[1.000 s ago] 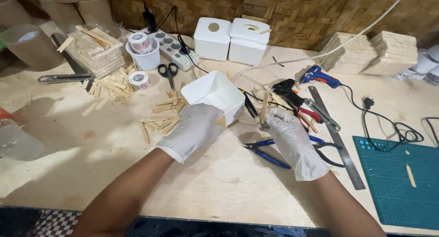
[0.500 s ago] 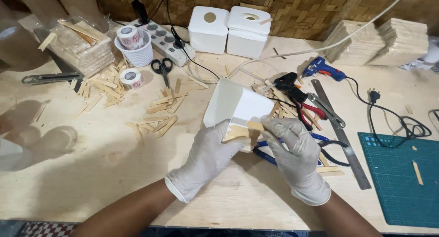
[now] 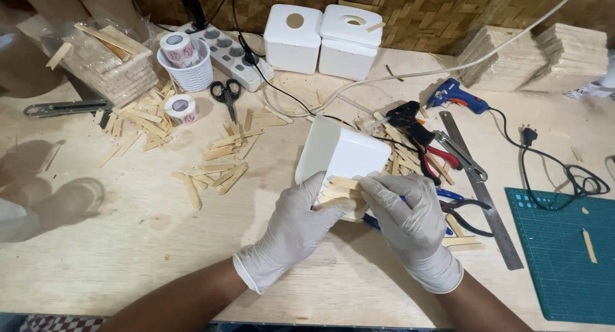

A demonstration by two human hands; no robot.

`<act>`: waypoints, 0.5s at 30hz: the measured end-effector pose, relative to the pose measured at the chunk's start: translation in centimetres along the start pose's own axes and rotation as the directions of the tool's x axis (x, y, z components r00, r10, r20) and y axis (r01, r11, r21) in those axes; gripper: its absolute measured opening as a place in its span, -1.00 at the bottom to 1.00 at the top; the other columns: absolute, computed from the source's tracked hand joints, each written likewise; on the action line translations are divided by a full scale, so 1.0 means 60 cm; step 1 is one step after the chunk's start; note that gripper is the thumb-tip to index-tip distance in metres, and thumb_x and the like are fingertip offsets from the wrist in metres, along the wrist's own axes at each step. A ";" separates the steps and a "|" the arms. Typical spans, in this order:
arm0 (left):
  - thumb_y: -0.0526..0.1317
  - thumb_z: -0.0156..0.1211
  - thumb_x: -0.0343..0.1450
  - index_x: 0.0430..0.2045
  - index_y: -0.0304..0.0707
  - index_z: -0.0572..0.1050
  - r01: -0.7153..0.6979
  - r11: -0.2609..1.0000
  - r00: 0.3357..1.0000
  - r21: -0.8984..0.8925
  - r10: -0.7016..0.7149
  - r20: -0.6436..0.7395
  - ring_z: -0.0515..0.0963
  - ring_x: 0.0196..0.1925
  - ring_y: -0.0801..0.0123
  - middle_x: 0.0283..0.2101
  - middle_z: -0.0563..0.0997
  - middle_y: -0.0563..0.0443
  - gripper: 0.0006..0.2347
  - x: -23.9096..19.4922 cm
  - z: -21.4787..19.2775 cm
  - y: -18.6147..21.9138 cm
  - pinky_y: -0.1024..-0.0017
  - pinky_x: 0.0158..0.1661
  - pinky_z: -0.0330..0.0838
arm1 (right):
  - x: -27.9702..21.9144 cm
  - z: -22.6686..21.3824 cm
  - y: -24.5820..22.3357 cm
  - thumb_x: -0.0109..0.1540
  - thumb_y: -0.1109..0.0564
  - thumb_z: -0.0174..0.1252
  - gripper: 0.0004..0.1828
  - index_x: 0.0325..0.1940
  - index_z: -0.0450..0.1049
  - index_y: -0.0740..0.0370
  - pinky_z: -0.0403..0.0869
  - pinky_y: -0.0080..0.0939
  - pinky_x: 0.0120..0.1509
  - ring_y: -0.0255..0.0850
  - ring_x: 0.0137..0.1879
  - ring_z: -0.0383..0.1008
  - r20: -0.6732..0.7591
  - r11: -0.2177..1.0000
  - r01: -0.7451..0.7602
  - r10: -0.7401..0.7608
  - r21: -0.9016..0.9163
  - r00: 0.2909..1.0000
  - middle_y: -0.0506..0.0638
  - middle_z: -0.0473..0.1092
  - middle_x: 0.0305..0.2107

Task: The person assembles a small box by attaching wooden sticks to the sides of a white container. They use pliers to trim the sticks and a hot glue gun to secure them in place, repeating the process for multiple sticks.

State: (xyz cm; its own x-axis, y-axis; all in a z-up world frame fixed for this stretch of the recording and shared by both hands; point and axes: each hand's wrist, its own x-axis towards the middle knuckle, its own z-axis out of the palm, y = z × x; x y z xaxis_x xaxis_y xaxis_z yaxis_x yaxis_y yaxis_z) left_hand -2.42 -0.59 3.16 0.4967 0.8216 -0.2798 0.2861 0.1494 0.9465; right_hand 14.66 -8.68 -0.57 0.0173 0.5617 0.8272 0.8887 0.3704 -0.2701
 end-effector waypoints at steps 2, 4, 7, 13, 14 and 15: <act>-0.08 0.35 0.27 0.10 0.03 0.55 -0.041 0.998 0.999 0.047 0.041 0.006 0.61 0.13 -0.12 0.04 0.68 -0.14 -0.54 0.002 -0.001 0.007 0.01 0.15 0.46 | -0.004 0.001 0.002 0.15 0.28 0.38 -0.80 -0.13 0.67 0.26 0.54 0.03 -0.05 0.10 -0.17 0.55 -0.008 1.000 -0.005 0.005 -0.008 1.000 0.11 0.55 -0.25; -0.09 0.34 0.28 0.11 0.02 0.54 -0.066 0.997 0.998 0.041 0.066 0.005 0.60 0.14 -0.13 0.04 0.68 -0.15 -0.54 0.003 0.000 0.006 0.00 0.14 0.46 | -0.009 0.002 0.005 0.15 0.27 0.38 -0.80 -0.13 0.68 0.24 0.53 0.01 -0.04 0.09 -0.17 0.54 -0.013 1.000 -0.008 0.008 -0.016 1.000 0.10 0.55 -0.25; -0.11 0.33 0.28 0.13 -0.01 0.52 -0.105 0.994 0.994 0.034 0.105 0.008 0.58 0.15 -0.16 0.05 0.67 -0.18 -0.53 0.004 0.003 -0.001 -0.02 0.14 0.45 | -0.013 0.006 0.009 0.16 0.26 0.38 -0.80 -0.13 0.69 0.22 0.53 -0.02 -0.02 0.05 -0.15 0.54 -0.026 0.999 -0.016 0.015 -0.029 1.000 0.08 0.55 -0.22; -0.15 0.30 0.31 0.16 -0.04 0.50 -0.166 0.986 0.985 -0.003 0.166 0.039 0.57 0.17 -0.14 0.08 0.65 -0.20 -0.54 0.008 0.002 -0.019 -0.03 0.15 0.45 | -0.006 -0.001 -0.004 0.16 0.30 0.36 -0.78 -0.11 0.68 0.23 0.53 0.01 -0.03 0.08 -0.13 0.54 -0.010 0.999 -0.050 0.050 -0.010 0.999 0.11 0.55 -0.22; -0.18 0.28 0.33 0.17 -0.06 0.49 -0.197 0.979 0.979 -0.043 0.199 0.052 0.56 0.19 -0.14 0.09 0.65 -0.22 -0.55 0.009 0.002 -0.023 -0.05 0.14 0.44 | -0.006 0.000 -0.005 0.16 0.32 0.35 -0.77 -0.11 0.68 0.23 0.53 0.02 -0.03 0.09 -0.13 0.54 -0.008 0.998 -0.060 0.060 0.012 0.998 0.13 0.55 -0.22; -0.18 0.28 0.33 0.17 -0.06 0.49 -0.197 0.979 0.979 -0.043 0.199 0.053 0.56 0.19 -0.14 0.09 0.65 -0.22 -0.55 0.014 0.002 -0.038 -0.05 0.14 0.44 | -0.008 0.002 -0.006 0.16 0.32 0.35 -0.77 -0.11 0.68 0.23 0.53 0.02 -0.03 0.09 -0.13 0.54 -0.009 0.998 -0.060 0.060 0.012 0.998 0.13 0.55 -0.22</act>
State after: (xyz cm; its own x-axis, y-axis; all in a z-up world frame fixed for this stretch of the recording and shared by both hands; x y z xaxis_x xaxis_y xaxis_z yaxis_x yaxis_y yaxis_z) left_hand -2.55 -0.32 0.74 0.5865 0.8046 -0.0936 0.1473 0.0077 0.9891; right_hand 14.29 -8.99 -0.89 0.0751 0.5763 0.8138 0.8806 0.3445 -0.3253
